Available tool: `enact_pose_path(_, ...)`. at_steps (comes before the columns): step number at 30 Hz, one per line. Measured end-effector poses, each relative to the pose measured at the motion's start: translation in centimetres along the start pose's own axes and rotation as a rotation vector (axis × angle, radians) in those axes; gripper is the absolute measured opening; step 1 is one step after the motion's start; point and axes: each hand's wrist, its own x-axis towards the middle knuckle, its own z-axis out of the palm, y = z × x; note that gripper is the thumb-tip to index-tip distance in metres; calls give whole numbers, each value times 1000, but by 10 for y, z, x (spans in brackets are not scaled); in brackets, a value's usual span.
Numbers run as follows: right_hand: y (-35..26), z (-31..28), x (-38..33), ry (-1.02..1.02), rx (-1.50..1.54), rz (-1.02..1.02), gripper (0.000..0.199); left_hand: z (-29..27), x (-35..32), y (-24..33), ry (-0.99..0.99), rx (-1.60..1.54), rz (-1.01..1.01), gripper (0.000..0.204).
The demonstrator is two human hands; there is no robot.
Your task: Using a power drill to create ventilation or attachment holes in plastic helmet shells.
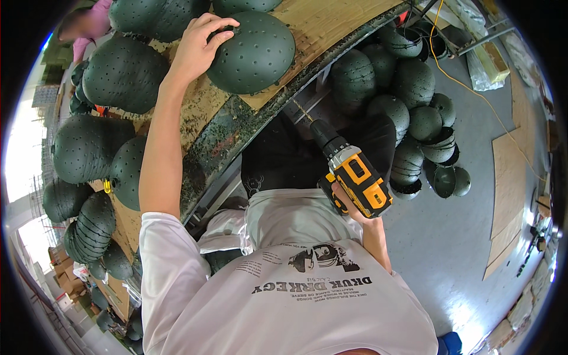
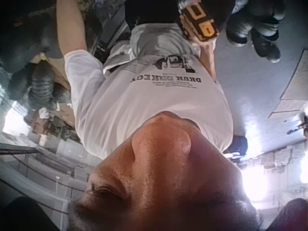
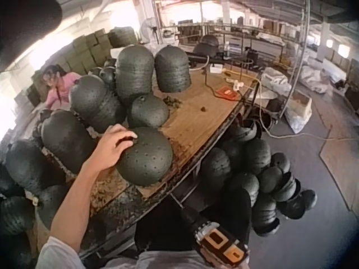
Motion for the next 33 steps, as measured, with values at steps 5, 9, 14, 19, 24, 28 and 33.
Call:
enact_pose_path(5,-4,-3,27,17,225,68,37,6,0,-1,-39,4,23,23)
enact_pose_path(9,-18,-13,65,-48,630,473,30,16,-8,-10,-76,-56,-9,23)
enact_pose_path(14,-13,-7,79,-33,596,409,34,25,-2,-3,24,-86,-40,33)
enact_pose_path(19,-10,4,94,-24,606,378,33,52,16,-6,84,-102,-160,49)
enact_pose_path(24,2,16,91,-57,561,349,32,50,20,11,61,-99,-259,54)
enact_pose_path(28,8,21,88,-47,483,177,33,35,18,29,18,-209,-346,48)
enact_pose_path(33,-1,19,92,-56,601,422,33,41,16,21,30,-186,-353,49)
